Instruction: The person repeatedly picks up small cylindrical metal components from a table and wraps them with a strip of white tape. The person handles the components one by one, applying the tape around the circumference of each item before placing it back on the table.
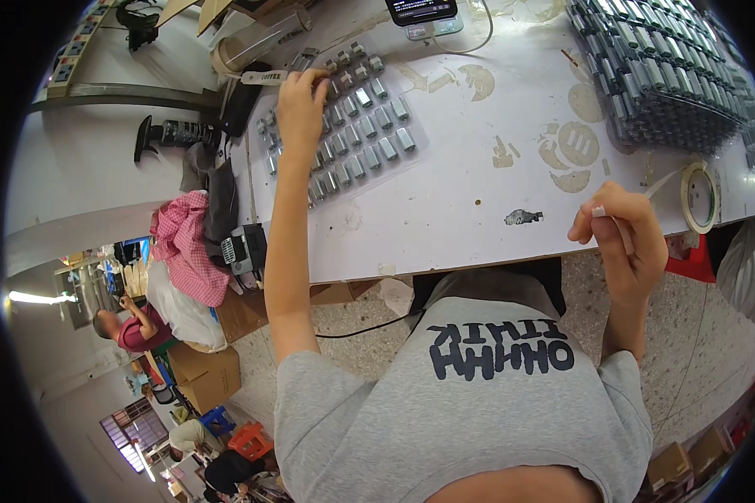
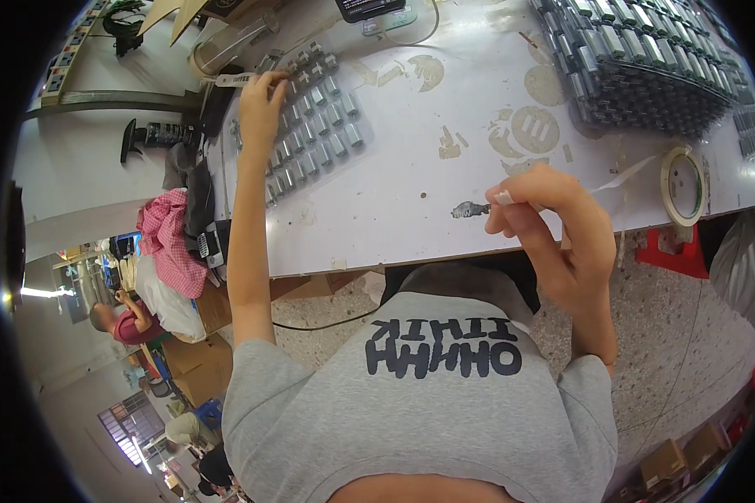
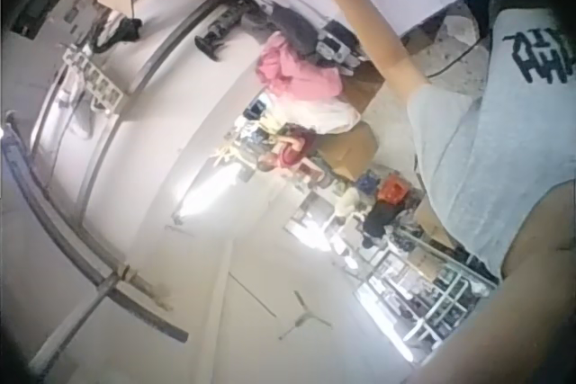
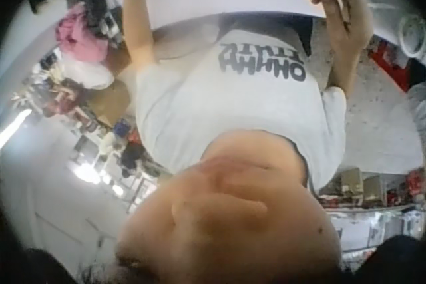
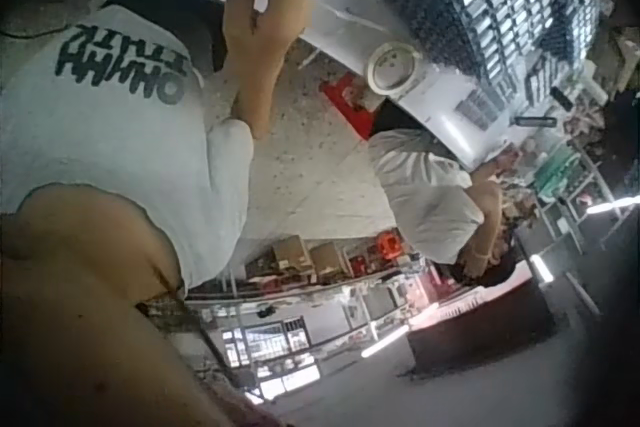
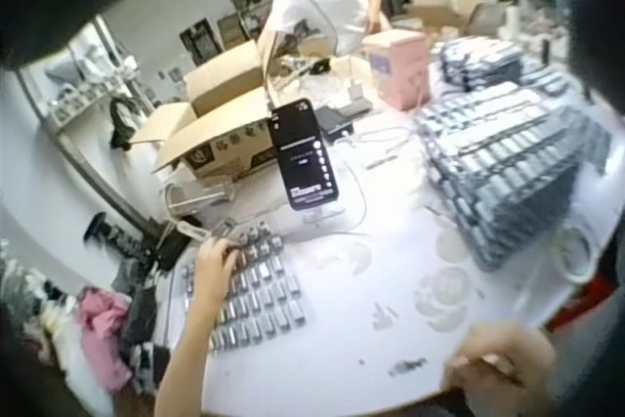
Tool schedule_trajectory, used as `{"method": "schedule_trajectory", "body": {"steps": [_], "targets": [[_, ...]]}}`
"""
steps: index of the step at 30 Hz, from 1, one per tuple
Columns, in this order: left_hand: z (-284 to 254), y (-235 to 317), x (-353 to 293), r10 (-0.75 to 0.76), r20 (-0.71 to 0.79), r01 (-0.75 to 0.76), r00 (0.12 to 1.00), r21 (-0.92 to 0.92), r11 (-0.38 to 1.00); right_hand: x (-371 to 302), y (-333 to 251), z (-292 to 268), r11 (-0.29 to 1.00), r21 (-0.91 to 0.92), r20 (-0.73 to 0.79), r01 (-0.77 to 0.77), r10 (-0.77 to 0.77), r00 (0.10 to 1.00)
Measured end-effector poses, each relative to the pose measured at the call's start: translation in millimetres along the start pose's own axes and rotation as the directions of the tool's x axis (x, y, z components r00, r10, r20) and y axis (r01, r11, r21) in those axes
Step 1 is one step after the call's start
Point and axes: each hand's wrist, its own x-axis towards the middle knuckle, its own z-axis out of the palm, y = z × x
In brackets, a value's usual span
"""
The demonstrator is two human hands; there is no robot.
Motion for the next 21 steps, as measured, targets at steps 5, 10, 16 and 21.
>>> {"method": "schedule_trajectory", "body": {"steps": [5,10,16,21], "targets": [[-10.3,-8.4,-2.7,0.074,0.142,-0.075,0.987,-0.001,0.997,3.6,-3.8,-2.2,0.997,-0.073,0.085,0.008,-0.001,0.996],[-23.2,-14.7,8.7,0.091,0.316,-0.057,0.945,-0.115,0.992,5.9,-9.5,0.5,0.987,-0.151,0.126,0.055,-0.036,0.991],[-27.2,-7.7,11.3,0.056,0.368,0.027,0.928,-0.217,0.976,0.8,-10.4,2.9,0.99,-0.055,-0.001,-0.131,0.132,0.991],[-37.0,2.2,1.9,0.1,0.333,-0.088,0.938,-0.051,0.995,4.9,-5.8,-0.1,0.999,-0.017,-0.006,-0.048,0.048,0.999]]}}
